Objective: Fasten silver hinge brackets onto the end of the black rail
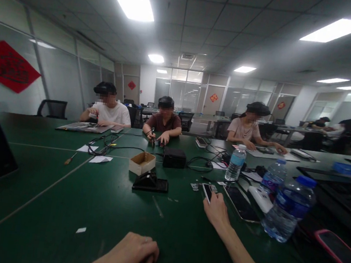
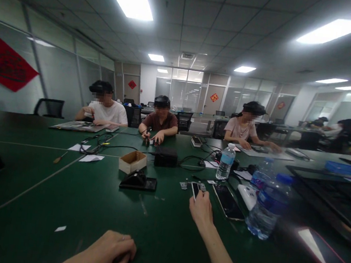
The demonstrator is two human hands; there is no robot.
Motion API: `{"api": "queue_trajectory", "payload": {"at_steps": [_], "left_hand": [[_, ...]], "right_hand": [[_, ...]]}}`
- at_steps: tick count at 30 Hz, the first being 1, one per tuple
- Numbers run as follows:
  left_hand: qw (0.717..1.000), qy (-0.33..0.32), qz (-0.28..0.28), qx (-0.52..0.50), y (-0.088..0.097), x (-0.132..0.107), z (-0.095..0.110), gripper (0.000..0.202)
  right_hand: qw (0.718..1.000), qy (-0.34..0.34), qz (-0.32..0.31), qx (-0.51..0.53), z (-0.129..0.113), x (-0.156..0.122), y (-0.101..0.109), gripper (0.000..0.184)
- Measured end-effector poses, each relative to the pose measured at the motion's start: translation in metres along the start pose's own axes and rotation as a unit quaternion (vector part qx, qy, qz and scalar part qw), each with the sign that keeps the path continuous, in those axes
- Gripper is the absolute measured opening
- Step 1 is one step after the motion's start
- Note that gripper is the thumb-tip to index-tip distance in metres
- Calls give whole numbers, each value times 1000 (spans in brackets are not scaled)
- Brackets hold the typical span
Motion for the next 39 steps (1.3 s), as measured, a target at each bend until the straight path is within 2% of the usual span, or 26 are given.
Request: {"api": "queue_trajectory", "payload": {"at_steps": [11, 18, 30, 39], "left_hand": [[1000, 4, 2, 16, -3, 0, 0, 19], [1000, 9, 5, 15, -6, -4, -2, 19], [1000, -6, 17, 11, -5, -5, -2, 20], [1000, -6, 26, 13, -2, -7, 1, 21]], "right_hand": [[1000, 0, -7, -10, -10, -12, 6, 26], [1000, 7, -13, 1, -8, -17, 5, 29], [999, 12, 35, 40, 12, -16, 21, 40], [996, 5, 26, 91, 21, -20, 26, 42]]}}
Point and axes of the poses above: each hand's wrist, its own x-axis towards the middle knuckle, its own y-axis out of the back of the hand, z = x × y, the point moved 9 cm from there along x, towards the middle knuckle, and after that the axes turned 15 degrees about -z, right-handed, at the moved point
